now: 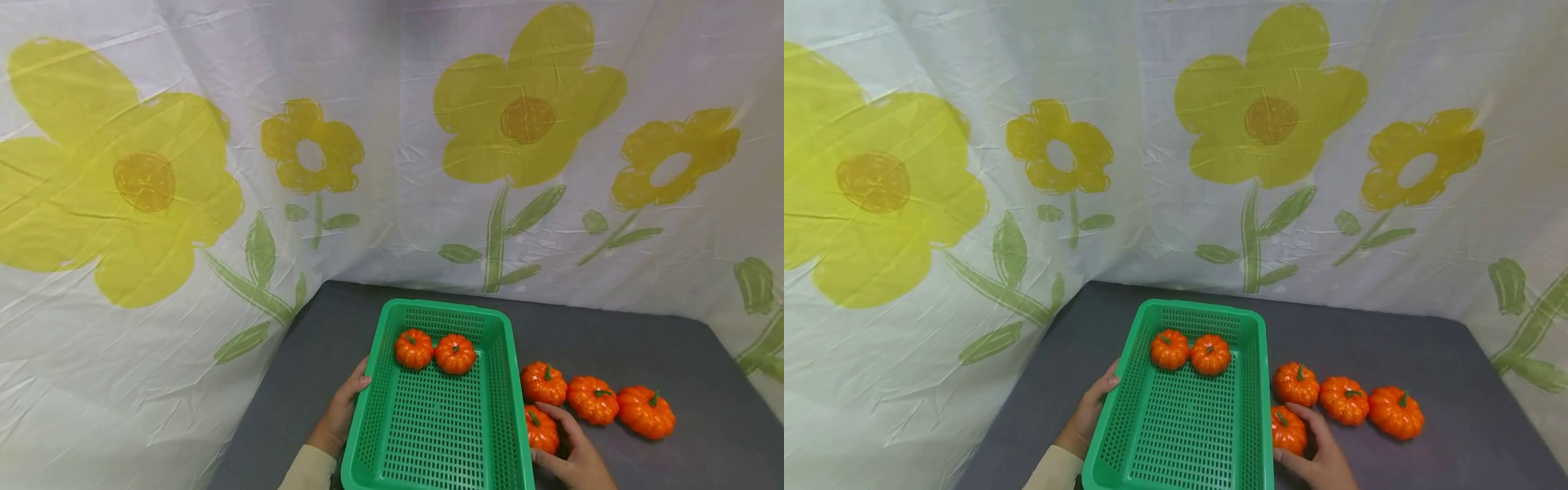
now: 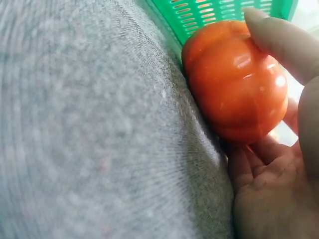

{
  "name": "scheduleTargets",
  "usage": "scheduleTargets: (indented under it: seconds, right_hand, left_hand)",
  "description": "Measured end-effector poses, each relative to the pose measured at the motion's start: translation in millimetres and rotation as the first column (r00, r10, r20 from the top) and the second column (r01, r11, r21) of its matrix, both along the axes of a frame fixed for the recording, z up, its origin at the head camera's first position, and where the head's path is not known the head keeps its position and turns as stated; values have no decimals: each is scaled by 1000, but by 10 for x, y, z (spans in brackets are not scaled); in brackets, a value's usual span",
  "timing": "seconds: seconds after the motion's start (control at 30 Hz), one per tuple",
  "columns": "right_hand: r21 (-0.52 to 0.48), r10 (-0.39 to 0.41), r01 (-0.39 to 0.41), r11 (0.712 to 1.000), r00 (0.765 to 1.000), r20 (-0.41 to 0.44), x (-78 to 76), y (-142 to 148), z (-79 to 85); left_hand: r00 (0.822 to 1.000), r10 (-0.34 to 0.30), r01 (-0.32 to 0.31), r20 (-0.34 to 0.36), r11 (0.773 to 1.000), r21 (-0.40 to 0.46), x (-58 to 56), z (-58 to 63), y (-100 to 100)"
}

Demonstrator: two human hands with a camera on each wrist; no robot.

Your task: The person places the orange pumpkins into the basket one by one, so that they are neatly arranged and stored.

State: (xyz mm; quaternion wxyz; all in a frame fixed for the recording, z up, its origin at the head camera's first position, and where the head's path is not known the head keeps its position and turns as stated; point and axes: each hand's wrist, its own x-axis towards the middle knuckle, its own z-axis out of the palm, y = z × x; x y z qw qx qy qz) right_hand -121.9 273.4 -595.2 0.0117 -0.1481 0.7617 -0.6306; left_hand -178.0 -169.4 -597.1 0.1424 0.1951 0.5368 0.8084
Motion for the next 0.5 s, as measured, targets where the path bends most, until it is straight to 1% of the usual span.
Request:
scheduleTargets:
  seconds: [0.1,0.17,0.27,0.37,0.43,0.5]
  right_hand:
    - [-10,-4,4,1000,1000,15,9,-18,16]
    - [-31,5,-4,1000,1000,11,14,-18,18]
    - [-77,31,-32,996,999,-16,12,-10,11]
    - [-130,41,-46,990,998,-46,9,0,2]
    - [-143,22,-31,989,998,-63,14,2,4]
    - [-149,-7,-2,989,998,-58,24,-3,12]
  left_hand:
    - [1000,-1,1,-1,1000,-1,-2,-7,-3]
    - [1000,-4,4,0,1000,0,-2,-7,-3]
    - [1000,-10,10,3,1000,2,-2,-4,-3]
    - [1000,-9,9,7,1000,3,0,1,-2]
    - [1000,-8,8,9,1000,2,1,5,0]
    - [1000,-9,9,10,1000,3,0,8,3]
